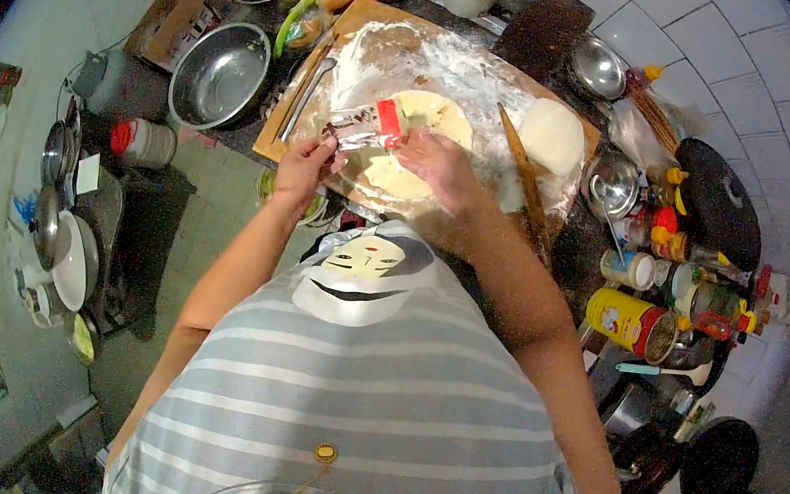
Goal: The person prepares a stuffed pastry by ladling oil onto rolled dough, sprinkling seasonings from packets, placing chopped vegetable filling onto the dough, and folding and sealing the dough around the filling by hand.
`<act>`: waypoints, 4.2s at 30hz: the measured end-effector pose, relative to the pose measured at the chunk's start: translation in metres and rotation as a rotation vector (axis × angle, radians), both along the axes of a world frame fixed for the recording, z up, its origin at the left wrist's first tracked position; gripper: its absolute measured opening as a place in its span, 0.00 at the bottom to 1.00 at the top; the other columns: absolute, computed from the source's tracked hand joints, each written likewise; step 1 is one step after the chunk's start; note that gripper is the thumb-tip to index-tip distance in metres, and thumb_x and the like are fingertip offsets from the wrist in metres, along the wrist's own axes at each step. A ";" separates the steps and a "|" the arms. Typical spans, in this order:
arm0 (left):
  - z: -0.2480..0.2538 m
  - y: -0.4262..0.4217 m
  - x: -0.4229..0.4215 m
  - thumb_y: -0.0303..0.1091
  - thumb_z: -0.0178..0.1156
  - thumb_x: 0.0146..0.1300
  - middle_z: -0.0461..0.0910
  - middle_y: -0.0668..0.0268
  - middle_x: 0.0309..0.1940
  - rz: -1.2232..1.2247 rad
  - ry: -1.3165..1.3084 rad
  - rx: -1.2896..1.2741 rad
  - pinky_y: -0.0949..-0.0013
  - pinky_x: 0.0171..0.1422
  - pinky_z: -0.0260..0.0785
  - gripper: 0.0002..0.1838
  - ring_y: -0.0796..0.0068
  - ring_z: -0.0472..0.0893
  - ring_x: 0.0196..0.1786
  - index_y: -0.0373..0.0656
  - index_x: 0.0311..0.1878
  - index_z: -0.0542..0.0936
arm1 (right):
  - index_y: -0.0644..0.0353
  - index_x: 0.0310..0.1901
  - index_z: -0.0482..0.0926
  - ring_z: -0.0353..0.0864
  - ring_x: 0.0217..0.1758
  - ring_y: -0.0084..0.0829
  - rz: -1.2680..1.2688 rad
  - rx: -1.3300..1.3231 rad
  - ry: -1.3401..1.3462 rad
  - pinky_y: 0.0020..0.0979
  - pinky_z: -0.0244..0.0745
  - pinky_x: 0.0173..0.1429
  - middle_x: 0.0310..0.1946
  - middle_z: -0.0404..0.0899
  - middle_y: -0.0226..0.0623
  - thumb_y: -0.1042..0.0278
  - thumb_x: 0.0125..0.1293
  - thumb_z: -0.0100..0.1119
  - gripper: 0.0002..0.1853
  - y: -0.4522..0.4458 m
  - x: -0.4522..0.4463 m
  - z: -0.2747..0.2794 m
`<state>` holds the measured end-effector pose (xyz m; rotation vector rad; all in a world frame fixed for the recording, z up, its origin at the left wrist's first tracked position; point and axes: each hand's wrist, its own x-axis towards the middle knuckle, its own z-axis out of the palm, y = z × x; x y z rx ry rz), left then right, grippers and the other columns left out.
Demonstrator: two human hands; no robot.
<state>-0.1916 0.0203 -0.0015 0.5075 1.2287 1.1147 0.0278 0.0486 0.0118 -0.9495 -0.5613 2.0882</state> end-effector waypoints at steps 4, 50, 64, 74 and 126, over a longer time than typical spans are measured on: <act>0.021 0.006 0.009 0.30 0.57 0.55 0.78 0.64 0.25 -0.148 0.500 0.301 0.77 0.31 0.67 0.12 0.78 0.76 0.26 0.32 0.40 0.76 | 0.71 0.52 0.58 0.63 0.56 0.44 -0.203 -0.162 0.229 0.40 0.58 0.63 0.51 0.63 0.51 0.66 0.63 0.45 0.20 -0.007 -0.011 0.004; -0.040 -0.019 -0.070 0.30 0.52 0.59 0.76 0.66 0.30 0.266 -0.409 -0.140 0.76 0.40 0.75 0.07 0.76 0.76 0.32 0.37 0.36 0.74 | 0.60 0.30 0.79 0.77 0.30 0.42 0.655 1.064 -1.311 0.36 0.71 0.36 0.26 0.77 0.47 0.72 0.48 0.57 0.06 0.022 -0.004 0.013; -0.028 -0.031 -0.084 0.32 0.51 0.60 0.75 0.66 0.32 0.365 -0.411 -0.146 0.78 0.41 0.73 0.09 0.78 0.75 0.33 0.37 0.39 0.74 | 0.62 0.29 0.80 0.79 0.28 0.35 0.664 1.044 -1.292 0.31 0.72 0.35 0.24 0.78 0.44 0.74 0.45 0.58 0.07 0.085 -0.055 -0.014; -0.021 -0.031 -0.085 0.32 0.52 0.60 0.75 0.65 0.32 0.405 -0.438 -0.153 0.79 0.40 0.74 0.09 0.78 0.75 0.32 0.36 0.38 0.74 | 0.61 0.34 0.79 0.77 0.35 0.42 0.649 0.975 -1.471 0.35 0.71 0.41 0.31 0.77 0.49 0.73 0.49 0.54 0.10 0.123 -0.034 -0.008; -0.038 -0.036 -0.081 0.32 0.47 0.62 0.75 0.59 0.38 0.336 -0.467 -0.193 0.80 0.40 0.74 0.12 0.76 0.76 0.34 0.34 0.44 0.70 | 0.59 0.36 0.78 0.76 0.32 0.42 0.710 0.999 -1.519 0.34 0.70 0.39 0.29 0.76 0.47 0.75 0.51 0.53 0.09 0.070 -0.005 0.044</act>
